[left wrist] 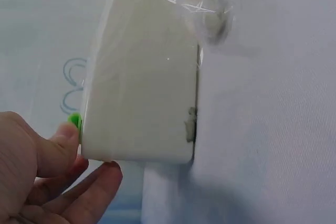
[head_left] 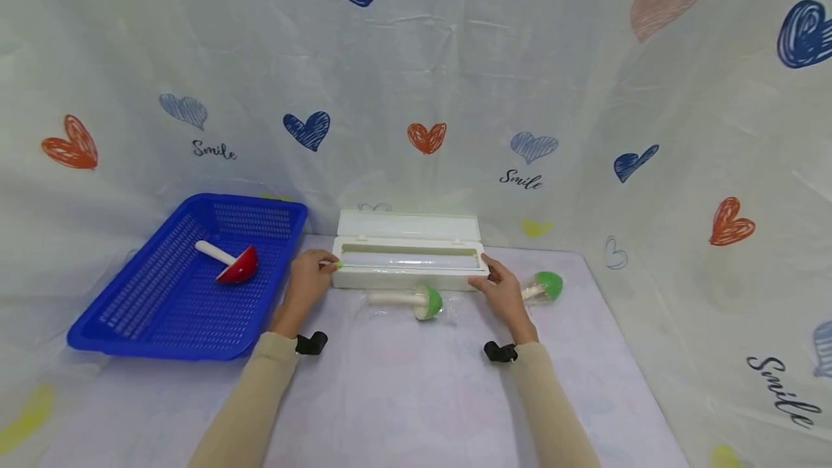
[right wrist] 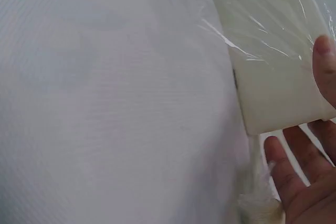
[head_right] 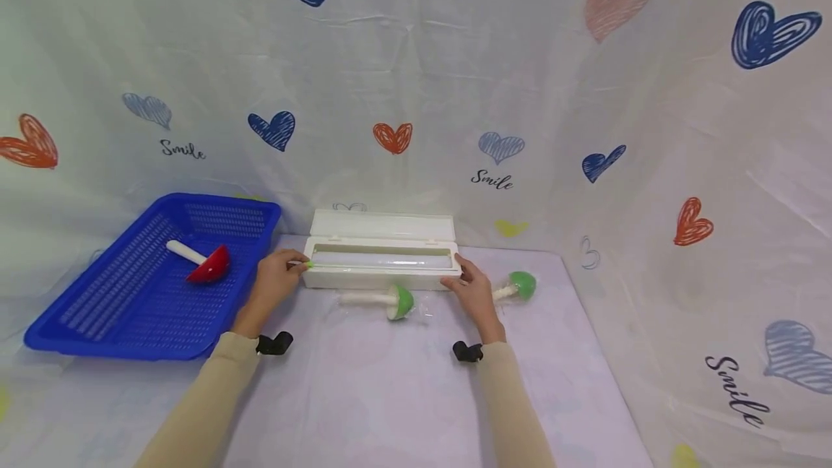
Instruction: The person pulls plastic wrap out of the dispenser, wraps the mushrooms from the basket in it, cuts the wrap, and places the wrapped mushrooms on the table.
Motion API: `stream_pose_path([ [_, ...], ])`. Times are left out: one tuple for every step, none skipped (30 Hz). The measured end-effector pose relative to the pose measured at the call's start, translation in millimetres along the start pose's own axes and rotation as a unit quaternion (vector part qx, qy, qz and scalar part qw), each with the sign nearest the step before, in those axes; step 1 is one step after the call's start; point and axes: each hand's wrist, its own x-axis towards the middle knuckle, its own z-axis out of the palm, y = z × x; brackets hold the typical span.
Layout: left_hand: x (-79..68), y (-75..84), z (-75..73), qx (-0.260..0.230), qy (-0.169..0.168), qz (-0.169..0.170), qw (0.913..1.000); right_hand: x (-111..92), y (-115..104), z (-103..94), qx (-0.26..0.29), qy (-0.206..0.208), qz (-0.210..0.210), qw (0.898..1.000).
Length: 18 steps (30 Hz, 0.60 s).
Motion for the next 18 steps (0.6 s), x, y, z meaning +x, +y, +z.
stream_pose_path([
  [-1.6,2.5,-0.2,0.0,0.006,0.006,1.0,0,-1,-1.5,0.002,-0.012,0.007,1.0],
  [-3.9,6.1,0.1,-0.003,0.012,0.015,0.9998,0,-2,-2.8,0.005,-0.027,0.011,1.0],
  [-7.1,10.3,0.9,-0.006,0.019,0.024,0.9995,0,-3,-3.9,0.011,-0.041,0.016,0.999],
  [-11.2,15.2,2.4,-0.01,0.025,0.033,0.9991,-1,-5,-5.3,0.015,-0.058,0.019,0.998],
  [-15.2,19.9,4.9,-0.016,0.025,0.046,0.9985,-1,-7,-6.4,0.022,-0.075,0.022,0.997],
  [-19.9,24.6,8.5,-0.019,0.015,0.063,0.9977,-2,-9,-7.6,0.028,-0.09,0.026,0.995],
  [-24.6,29.6,13.0,-0.019,-0.004,0.082,0.9965,-3,-11,-8.5,0.03,-0.1,0.029,0.994],
  [-29.2,34.1,18.5,-0.018,-0.03,0.1,0.9944,-5,-14,-9.0,0.034,-0.104,0.031,0.993],
  [-33.6,37.9,24.7,-0.012,-0.058,0.116,0.9914,-7,-16,-8.8,0.028,-0.1,0.029,0.994],
  [-36.9,42.2,30.7,-0.005,-0.085,0.134,0.9873,-9,-19,-8.1,0.016,-0.089,0.022,0.996],
  [-40.0,44.6,37.1,0.009,-0.108,0.15,0.9828,-11,-22,-6.1,0.006,-0.07,0.01,0.997],
  [-42.9,46.7,43.0,0.025,-0.124,0.159,0.9792,-14,-24,-3.3,-0.009,-0.046,-0.013,0.999],
  [-45.0,48.2,48.6,0.041,-0.13,0.163,0.9771,-18,-27,0.3,-0.025,-0.016,-0.041,0.999],
  [-46.6,48.8,53.8,0.056,-0.13,0.163,0.9764,-22,-29,4.7,-0.039,0.015,-0.075,0.996],
  [-47.9,49.0,58.3,0.071,-0.126,0.162,0.9761,-26,-31,9.7,-0.057,0.045,-0.112,0.991],
  [-48.9,49.1,62.0,0.086,-0.123,0.158,0.976,-31,-33,14.9,-0.068,0.064,-0.15,0.984],
  [-49.6,48.9,65.0,0.095,-0.122,0.149,0.9766,-35,-34,20.2,-0.078,0.074,-0.185,0.977],
  [-49.7,49.1,67.2,0.101,-0.123,0.14,0.9772,-39,-36,25.3,-0.088,0.074,-0.215,0.97],
])
